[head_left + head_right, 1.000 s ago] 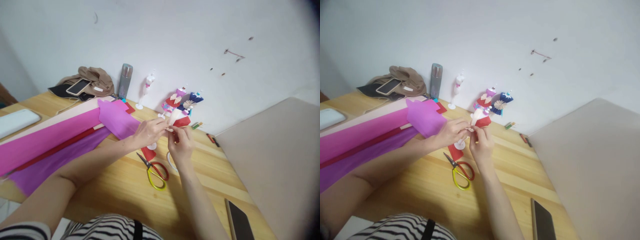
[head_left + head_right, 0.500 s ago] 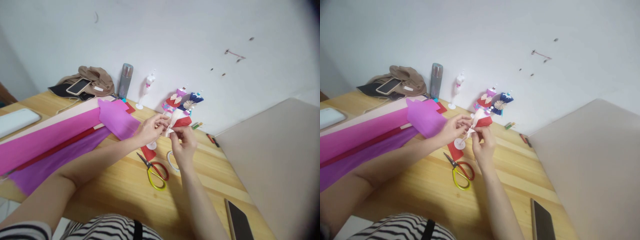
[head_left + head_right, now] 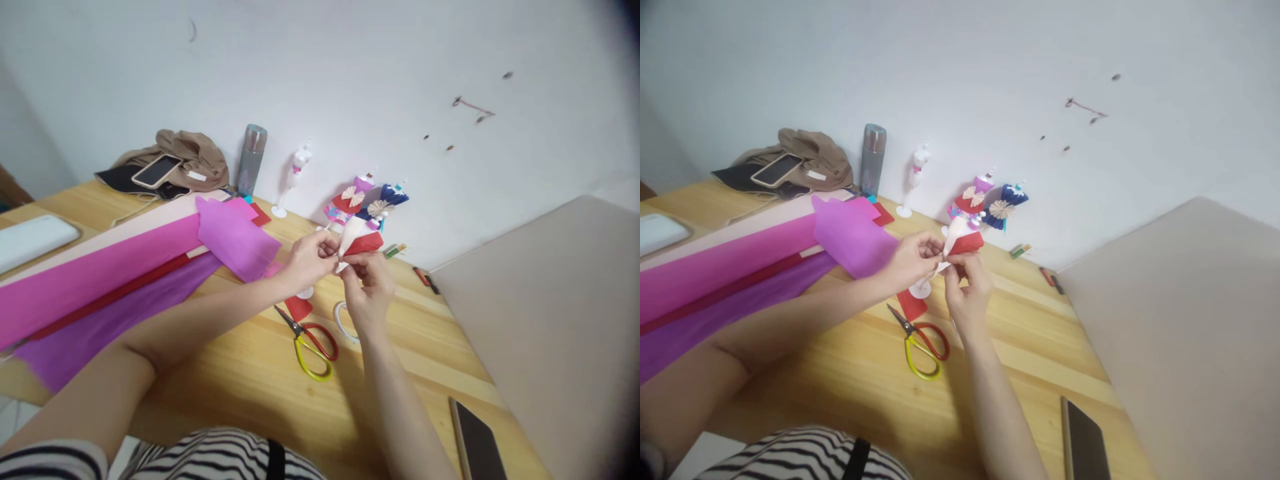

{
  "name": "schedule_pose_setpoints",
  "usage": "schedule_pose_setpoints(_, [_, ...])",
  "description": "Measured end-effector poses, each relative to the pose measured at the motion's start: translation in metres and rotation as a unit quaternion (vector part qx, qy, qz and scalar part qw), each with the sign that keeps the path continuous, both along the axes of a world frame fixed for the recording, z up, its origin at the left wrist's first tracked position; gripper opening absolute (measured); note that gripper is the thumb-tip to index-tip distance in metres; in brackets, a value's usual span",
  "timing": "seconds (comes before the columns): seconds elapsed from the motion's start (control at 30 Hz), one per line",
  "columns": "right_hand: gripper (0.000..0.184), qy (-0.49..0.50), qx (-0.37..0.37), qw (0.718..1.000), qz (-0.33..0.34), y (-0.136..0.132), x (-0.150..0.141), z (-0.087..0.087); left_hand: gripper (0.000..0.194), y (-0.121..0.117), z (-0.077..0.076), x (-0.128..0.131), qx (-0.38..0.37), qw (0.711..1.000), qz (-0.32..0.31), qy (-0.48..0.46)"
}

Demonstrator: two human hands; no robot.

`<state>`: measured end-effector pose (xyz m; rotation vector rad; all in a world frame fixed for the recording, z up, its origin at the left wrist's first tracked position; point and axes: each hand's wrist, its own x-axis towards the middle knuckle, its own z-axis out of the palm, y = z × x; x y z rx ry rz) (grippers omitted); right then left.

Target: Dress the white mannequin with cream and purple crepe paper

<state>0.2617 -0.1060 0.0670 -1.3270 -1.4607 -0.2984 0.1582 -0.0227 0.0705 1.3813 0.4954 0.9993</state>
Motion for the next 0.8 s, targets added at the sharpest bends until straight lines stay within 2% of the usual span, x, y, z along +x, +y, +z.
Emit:
schedule_pose_setpoints(0.13, [0.015,-0.011,0.003,1.000,-0.010,0.0005,0.0002,0.0001,0.014,-0.0032,-0.0022,0.0000,0.015,1.000,-0.004,-0.003])
schedule_pose_setpoints(0.33, [0.014,-0.001,0.011,1.000,0.006,-0.0009,-0.0001,0.0009,0.011,-0.0030,0.0031,-0.0025,0.007,1.000,0.015,0.006])
schedule_pose_setpoints(0.5, [0.017,-0.059,0.016,0.998,-0.009,-0.0012,0.0018,0.0013,0.014,-0.0008,-0.0005,-0.0014,-0.018,1.000,-0.007,0.008])
schedule_pose_setpoints(0.6, [0.018,-0.094,0.018,0.995,-0.017,0.0007,0.0027,0.0005,0.016,-0.0005,-0.0039,-0.0006,-0.001,1.000,-0.023,-0.003])
schedule_pose_setpoints(0.7, [0.022,-0.125,0.029,0.991,-0.029,0.0028,0.0032,-0.0014,0.020,-0.0005,-0.0038,-0.0019,-0.003,1.000,-0.017,0.008])
schedule_pose_setpoints(0.8, [0.024,-0.157,0.027,0.986,-0.042,0.0042,0.0039,-0.0046,0.023,-0.0008,-0.0006,-0.0055,-0.037,0.999,-0.004,0.009])
